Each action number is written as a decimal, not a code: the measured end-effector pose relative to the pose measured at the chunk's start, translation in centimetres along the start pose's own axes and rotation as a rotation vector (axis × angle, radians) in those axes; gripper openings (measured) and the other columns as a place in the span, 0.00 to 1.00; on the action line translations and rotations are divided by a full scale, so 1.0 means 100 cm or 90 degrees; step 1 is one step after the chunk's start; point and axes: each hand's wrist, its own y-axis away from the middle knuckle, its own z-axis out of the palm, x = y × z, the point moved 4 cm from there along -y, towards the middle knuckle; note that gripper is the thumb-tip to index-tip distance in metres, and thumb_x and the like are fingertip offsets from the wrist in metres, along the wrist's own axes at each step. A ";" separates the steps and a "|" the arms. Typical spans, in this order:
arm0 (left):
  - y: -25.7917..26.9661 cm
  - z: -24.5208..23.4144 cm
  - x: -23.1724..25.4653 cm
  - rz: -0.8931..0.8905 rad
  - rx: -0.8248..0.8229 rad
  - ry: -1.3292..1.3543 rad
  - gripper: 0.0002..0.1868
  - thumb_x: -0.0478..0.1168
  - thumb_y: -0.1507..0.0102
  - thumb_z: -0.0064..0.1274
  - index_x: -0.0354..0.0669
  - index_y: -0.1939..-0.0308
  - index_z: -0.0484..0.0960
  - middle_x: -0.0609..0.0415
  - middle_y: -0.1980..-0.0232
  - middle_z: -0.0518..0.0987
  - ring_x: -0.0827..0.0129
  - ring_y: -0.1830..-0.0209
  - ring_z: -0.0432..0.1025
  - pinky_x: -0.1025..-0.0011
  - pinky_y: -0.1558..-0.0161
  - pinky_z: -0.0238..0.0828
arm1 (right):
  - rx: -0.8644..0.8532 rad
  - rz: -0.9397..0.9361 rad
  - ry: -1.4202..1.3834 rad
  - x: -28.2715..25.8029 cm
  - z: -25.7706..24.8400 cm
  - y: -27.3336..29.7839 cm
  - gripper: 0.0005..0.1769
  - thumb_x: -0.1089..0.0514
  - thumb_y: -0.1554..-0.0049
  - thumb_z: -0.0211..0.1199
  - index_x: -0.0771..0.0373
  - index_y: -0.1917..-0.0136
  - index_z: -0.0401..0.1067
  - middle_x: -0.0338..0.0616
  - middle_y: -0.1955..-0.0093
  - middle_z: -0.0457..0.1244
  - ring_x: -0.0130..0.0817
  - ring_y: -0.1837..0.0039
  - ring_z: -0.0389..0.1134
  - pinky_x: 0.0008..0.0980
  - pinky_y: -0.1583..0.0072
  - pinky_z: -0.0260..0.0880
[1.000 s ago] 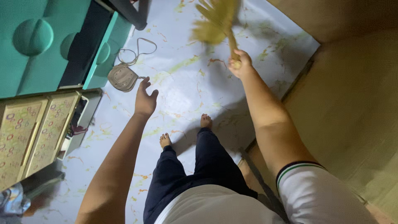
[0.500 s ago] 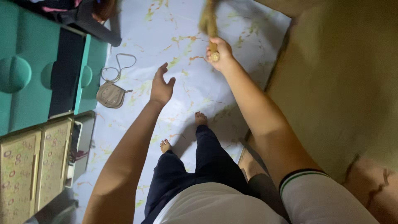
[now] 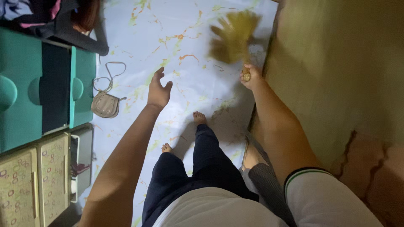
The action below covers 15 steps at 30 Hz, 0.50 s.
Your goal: The person sweeps the floor with a broom, moving around furniture and clutter. They then pick up several pieces of clothing and towels, shake them out, and fold them neatly before placing them on a shelf.
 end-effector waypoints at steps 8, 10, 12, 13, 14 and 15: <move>-0.012 0.024 0.041 0.018 -0.047 -0.013 0.34 0.37 0.36 0.56 0.46 0.26 0.63 0.40 0.31 0.72 0.49 0.28 0.64 0.58 0.30 0.59 | -0.014 -0.071 -0.069 -0.015 0.060 0.063 0.14 0.58 0.42 0.63 0.50 0.46 0.61 0.45 0.61 0.58 0.36 0.68 0.61 0.31 0.70 0.58; -0.017 0.030 0.049 0.032 -0.054 -0.003 0.35 0.37 0.37 0.56 0.46 0.26 0.63 0.40 0.31 0.72 0.49 0.28 0.64 0.59 0.30 0.60 | -0.118 -0.076 -0.075 -0.021 0.079 0.088 0.12 0.55 0.44 0.62 0.52 0.48 0.63 0.44 0.63 0.59 0.35 0.70 0.60 0.32 0.71 0.58; -0.017 0.036 0.056 0.045 -0.061 0.009 0.35 0.37 0.37 0.57 0.46 0.27 0.63 0.39 0.31 0.72 0.50 0.28 0.65 0.59 0.30 0.61 | -0.201 -0.063 -0.087 -0.025 0.083 0.098 0.11 0.53 0.44 0.61 0.54 0.49 0.64 0.44 0.64 0.60 0.33 0.71 0.60 0.32 0.72 0.58; -0.017 0.036 0.057 0.038 -0.072 0.013 0.35 0.37 0.37 0.56 0.46 0.26 0.63 0.39 0.31 0.72 0.50 0.29 0.65 0.60 0.30 0.61 | -0.231 -0.044 -0.098 -0.025 0.083 0.095 0.12 0.52 0.43 0.61 0.55 0.50 0.63 0.43 0.64 0.60 0.33 0.70 0.60 0.31 0.71 0.58; -0.018 0.037 0.059 0.031 -0.083 0.017 0.34 0.37 0.36 0.56 0.46 0.26 0.63 0.39 0.30 0.72 0.50 0.29 0.65 0.60 0.31 0.62 | -0.261 -0.026 -0.110 -0.022 0.081 0.088 0.12 0.51 0.41 0.62 0.57 0.50 0.63 0.43 0.64 0.60 0.32 0.70 0.60 0.31 0.71 0.59; -0.023 0.037 0.063 0.029 -0.093 0.024 0.34 0.37 0.36 0.55 0.46 0.26 0.63 0.40 0.30 0.72 0.50 0.29 0.65 0.60 0.31 0.63 | -0.259 -0.014 -0.096 -0.019 0.077 0.077 0.13 0.50 0.41 0.62 0.57 0.50 0.63 0.43 0.64 0.60 0.32 0.70 0.60 0.31 0.71 0.59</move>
